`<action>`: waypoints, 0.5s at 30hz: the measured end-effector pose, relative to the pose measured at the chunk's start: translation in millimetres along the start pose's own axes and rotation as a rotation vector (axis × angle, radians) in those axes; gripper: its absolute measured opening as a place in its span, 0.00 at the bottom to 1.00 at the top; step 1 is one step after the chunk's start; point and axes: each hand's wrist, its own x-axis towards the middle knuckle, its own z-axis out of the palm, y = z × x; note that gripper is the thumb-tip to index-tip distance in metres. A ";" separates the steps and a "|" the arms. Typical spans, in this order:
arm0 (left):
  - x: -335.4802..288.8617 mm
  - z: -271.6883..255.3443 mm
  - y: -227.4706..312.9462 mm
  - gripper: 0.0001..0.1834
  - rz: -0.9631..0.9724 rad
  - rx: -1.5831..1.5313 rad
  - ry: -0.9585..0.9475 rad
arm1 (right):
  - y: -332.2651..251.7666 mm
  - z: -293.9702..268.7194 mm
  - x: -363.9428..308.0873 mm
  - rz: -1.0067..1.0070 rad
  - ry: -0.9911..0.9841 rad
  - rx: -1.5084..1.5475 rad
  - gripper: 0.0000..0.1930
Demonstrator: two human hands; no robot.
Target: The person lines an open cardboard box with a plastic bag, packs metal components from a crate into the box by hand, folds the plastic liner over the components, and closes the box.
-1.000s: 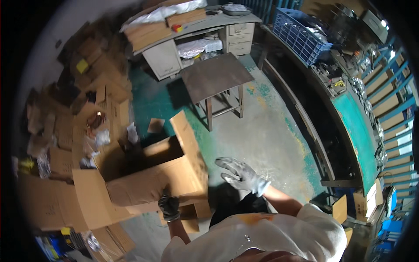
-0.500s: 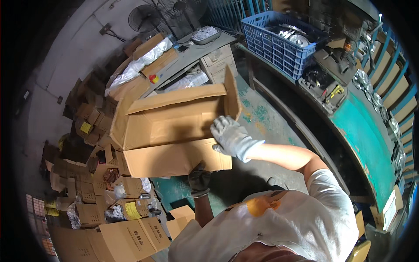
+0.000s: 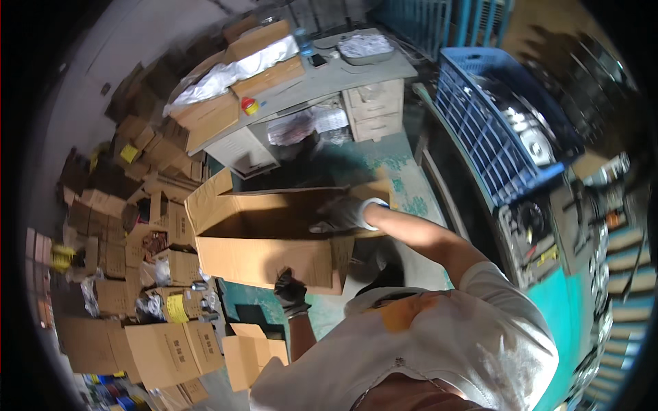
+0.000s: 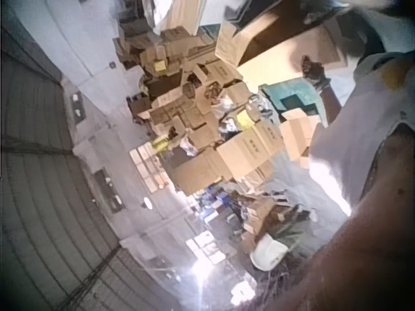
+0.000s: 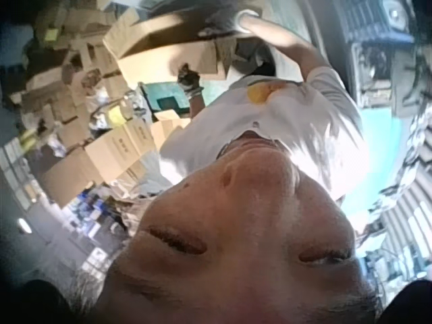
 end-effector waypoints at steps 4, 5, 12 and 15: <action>5.2 -3.2 -14.3 0.03 0.148 0.506 -0.159 | 55.2 14.5 20.0 -0.242 -0.080 0.233 0.27; 5.0 5.2 -27.5 0.03 0.163 0.681 -0.159 | 68.7 18.6 32.5 -0.438 -0.067 0.291 0.27; 26.1 59.1 -15.5 0.11 -0.476 -0.766 0.136 | 146.7 4.0 124.0 -0.135 0.000 0.068 0.46; -4.1 60.4 -15.2 0.10 -0.511 -1.267 0.633 | 150.3 1.4 180.7 -0.217 -0.007 0.004 0.53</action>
